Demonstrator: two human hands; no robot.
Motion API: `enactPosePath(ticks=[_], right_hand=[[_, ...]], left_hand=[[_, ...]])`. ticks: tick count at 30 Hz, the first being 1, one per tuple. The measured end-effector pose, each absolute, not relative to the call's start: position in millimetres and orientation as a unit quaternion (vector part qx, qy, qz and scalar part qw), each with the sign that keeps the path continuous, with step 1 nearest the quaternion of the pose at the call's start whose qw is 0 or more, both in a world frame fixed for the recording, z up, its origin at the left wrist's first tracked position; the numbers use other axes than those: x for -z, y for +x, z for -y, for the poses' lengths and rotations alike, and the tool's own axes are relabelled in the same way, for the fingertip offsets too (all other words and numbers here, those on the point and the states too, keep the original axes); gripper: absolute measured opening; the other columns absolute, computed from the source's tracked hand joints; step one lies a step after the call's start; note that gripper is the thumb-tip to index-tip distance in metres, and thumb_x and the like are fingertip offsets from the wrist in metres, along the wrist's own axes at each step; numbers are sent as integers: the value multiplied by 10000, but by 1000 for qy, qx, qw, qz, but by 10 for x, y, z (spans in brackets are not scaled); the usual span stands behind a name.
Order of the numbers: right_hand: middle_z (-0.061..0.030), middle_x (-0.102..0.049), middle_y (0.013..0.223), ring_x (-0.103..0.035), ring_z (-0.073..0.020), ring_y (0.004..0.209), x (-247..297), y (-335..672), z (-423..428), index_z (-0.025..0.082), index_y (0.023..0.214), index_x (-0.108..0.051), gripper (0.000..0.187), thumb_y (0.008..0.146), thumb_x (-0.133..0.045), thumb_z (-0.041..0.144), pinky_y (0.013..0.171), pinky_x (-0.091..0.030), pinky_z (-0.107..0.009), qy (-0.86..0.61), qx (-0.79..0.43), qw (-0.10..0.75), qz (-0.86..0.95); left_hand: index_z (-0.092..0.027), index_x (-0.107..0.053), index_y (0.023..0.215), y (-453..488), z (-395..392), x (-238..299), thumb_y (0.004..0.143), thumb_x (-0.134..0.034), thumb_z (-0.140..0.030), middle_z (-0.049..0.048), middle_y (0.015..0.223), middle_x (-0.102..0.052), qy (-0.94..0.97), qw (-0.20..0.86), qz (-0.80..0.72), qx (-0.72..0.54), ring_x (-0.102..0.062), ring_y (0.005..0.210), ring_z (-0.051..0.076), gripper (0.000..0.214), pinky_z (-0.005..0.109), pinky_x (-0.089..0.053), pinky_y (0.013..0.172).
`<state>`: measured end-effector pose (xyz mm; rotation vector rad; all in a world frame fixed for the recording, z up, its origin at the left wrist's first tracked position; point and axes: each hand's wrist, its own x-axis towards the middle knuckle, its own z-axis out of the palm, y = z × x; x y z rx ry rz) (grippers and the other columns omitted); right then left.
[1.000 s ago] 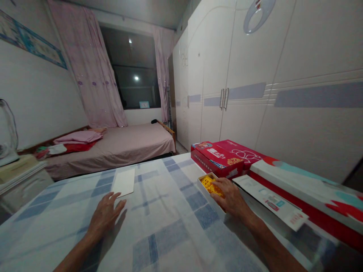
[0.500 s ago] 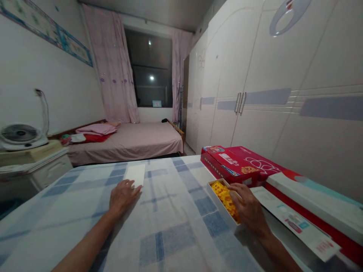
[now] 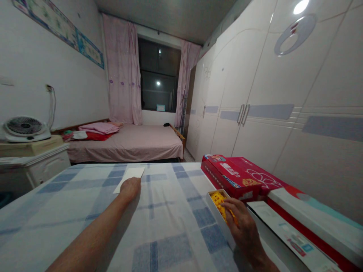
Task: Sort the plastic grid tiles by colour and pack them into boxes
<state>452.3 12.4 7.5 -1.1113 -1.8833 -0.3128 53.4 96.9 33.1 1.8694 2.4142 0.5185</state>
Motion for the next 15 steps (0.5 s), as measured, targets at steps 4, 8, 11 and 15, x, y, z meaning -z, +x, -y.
enactPosePath(ticks=[4,8,11,15], right_hand=[[-72,-628,1000,-582,-208,975,-176,4465,-32,221,940,-627,174,872,-467,228,876,-494,-382,-453,95,471,751],[-70,-611,1098,-560,-210,1054,-367,4216,217,238,1053,-595,223,872,-470,271,927,-465,-389,-482,-46,475,735],[-74,-587,1196,-567,-209,1077,-463,3973,399,247,1205,-523,361,857,-504,343,898,-487,-376,-504,-233,453,698],[-91,-545,1291,-563,-191,1119,-424,3838,461,234,1401,-309,572,874,-467,392,931,-478,-365,-469,-397,498,612]], left_hand=[[-74,-654,831,523,-916,-641,767,-387,-167,251,934,-665,605,35,-760,-237,-615,997,367,290,504,-431,865],[-93,-600,1019,835,-639,-822,850,-284,-242,160,999,-677,619,105,-704,-332,-652,937,265,388,431,-500,827],[-97,-575,1033,1377,-226,-730,844,-383,-381,117,1027,-679,554,396,-503,-532,-655,925,223,392,385,-532,825],[-133,-590,994,2164,283,-544,796,-540,-386,95,1030,-684,446,616,-381,-526,-655,913,199,325,338,-531,837]])
